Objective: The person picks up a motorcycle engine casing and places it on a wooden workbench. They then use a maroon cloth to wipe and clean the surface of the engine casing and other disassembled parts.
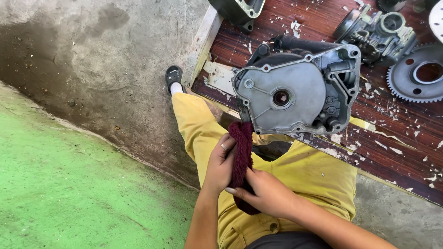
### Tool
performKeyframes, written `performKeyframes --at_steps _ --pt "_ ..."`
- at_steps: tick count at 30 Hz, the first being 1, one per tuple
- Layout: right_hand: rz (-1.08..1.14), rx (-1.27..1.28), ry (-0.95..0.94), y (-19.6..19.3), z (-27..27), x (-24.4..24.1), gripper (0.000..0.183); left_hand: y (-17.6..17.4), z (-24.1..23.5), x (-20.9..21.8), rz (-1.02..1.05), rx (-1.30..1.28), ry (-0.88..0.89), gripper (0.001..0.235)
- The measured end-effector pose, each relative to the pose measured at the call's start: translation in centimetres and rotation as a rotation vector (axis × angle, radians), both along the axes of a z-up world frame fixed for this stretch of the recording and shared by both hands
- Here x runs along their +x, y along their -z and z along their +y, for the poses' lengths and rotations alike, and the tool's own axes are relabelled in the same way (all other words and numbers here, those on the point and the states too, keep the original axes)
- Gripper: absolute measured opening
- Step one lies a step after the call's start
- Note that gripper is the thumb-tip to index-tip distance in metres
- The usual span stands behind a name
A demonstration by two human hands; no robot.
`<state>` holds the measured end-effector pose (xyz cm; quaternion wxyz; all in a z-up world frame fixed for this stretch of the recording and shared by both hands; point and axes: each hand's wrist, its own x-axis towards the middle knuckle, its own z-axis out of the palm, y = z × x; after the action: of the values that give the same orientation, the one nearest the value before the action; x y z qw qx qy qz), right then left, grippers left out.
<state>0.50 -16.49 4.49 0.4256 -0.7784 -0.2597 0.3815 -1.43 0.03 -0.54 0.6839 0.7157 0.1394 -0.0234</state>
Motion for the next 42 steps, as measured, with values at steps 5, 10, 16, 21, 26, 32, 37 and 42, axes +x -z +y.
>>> performKeyframes --at_steps 5,10,16,21,26,32,37,42 --pt "-0.042 -0.005 0.008 -0.6 1.3 2.4 0.036 -0.9 1.2 2.6 -0.113 0.135 0.007 0.017" --pt "-0.036 -0.039 -0.068 -0.8 0.7 3.5 0.042 -3.6 1.4 3.7 -0.199 0.161 0.083 0.016" --pt "0.038 -0.116 -0.132 -0.1 -0.7 1.5 0.044 -1.8 0.2 -0.2 -0.09 0.159 0.116 0.013" --pt "0.051 -0.131 -0.188 0.5 -1.1 1.1 0.039 -1.5 -0.4 -2.5 -0.108 0.086 -0.009 0.013" --pt "-0.093 -0.158 -0.201 0.3 -0.1 2.8 0.045 -3.3 0.9 0.3 -0.278 0.194 0.016 0.02" --pt "-0.052 -0.181 -0.118 -1.6 -0.6 4.0 0.047 -1.1 0.6 2.0 -0.348 0.277 0.103 0.013" --pt "0.055 -0.202 -0.178 0.6 -1.7 2.5 0.054 0.3 0.0 -0.5 -0.26 0.31 0.195 0.015" --pt "0.003 -0.247 -0.213 1.9 -2.2 2.4 0.034 1.2 -0.5 -2.1 -0.186 0.191 0.09 0.026"
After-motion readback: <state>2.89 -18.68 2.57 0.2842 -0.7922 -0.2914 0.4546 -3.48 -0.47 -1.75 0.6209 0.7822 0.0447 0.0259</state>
